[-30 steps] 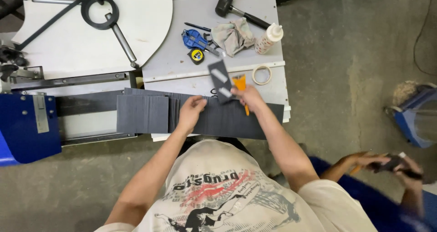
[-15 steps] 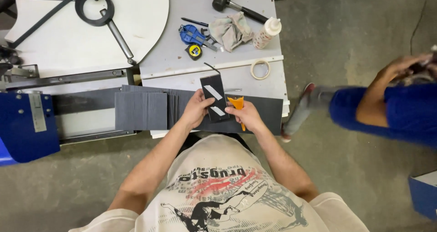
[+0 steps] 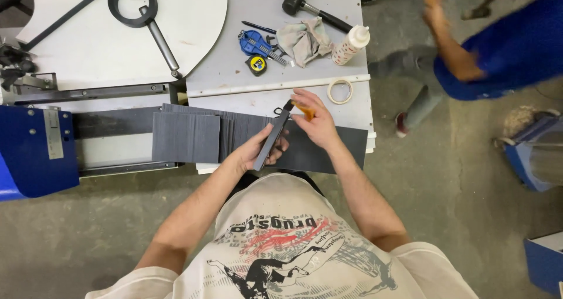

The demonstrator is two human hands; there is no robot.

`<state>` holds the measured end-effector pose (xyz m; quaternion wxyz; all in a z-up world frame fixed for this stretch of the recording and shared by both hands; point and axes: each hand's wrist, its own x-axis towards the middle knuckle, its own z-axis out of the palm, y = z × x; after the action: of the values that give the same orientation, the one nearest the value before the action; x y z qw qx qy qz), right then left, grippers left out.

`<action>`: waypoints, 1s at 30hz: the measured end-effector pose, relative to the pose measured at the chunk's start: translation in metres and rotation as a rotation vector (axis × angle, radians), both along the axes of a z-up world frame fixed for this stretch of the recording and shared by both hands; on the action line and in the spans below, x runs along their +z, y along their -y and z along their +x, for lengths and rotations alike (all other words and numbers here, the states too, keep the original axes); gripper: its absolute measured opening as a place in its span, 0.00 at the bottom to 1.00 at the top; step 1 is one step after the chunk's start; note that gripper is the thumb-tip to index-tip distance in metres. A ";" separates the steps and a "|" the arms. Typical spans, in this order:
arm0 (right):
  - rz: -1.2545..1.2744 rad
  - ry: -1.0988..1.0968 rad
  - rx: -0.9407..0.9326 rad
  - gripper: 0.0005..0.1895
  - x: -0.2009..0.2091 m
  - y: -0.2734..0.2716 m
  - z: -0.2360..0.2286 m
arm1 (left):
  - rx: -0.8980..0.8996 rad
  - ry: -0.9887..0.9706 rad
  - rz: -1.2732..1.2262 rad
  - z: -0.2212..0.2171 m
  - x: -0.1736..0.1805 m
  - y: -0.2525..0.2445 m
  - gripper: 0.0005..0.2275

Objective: The person uses a yellow sanding block to smooth the edges of several dark rectangular pieces of material on a workbench. They then apply white tape to the edges of one piece and place the sanding block into a drawer.

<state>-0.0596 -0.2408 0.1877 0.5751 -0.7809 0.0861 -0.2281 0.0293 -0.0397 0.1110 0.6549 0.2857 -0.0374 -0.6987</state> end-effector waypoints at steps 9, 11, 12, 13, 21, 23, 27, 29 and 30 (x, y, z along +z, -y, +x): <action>-0.160 -0.047 0.128 0.07 0.014 0.009 0.011 | -0.040 0.010 -0.033 0.023 0.055 -0.030 0.23; -0.055 -0.076 0.121 0.13 0.019 0.005 0.017 | -0.013 -0.073 -0.054 0.026 0.061 -0.034 0.21; 0.048 -0.105 0.110 0.18 0.020 0.002 0.024 | 0.009 -0.153 -0.077 0.028 0.065 -0.039 0.20; 0.052 -0.100 0.138 0.18 0.026 -0.008 0.028 | 0.037 -0.146 -0.074 0.030 0.057 -0.045 0.20; 0.449 -0.514 0.298 0.15 0.004 -0.097 0.096 | 0.307 0.279 0.337 0.038 0.150 -0.130 0.19; 0.381 -0.572 0.396 0.15 -0.019 -0.133 0.126 | 0.404 0.443 0.499 0.046 0.149 -0.172 0.30; 0.297 -0.760 0.505 0.21 -0.041 -0.196 0.199 | 0.617 0.746 0.730 0.093 0.104 -0.290 0.21; 0.200 -0.727 0.548 0.20 -0.033 -0.225 0.235 | 0.561 0.849 0.933 0.138 0.044 -0.340 0.22; 0.116 -0.703 0.580 0.19 -0.029 -0.243 0.248 | 0.477 0.942 1.138 0.157 0.014 -0.368 0.25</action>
<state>0.1887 0.0025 0.1584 0.5937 -0.7694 0.0666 0.2262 0.1861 0.3282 0.1246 0.4552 0.8452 0.1152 -0.2551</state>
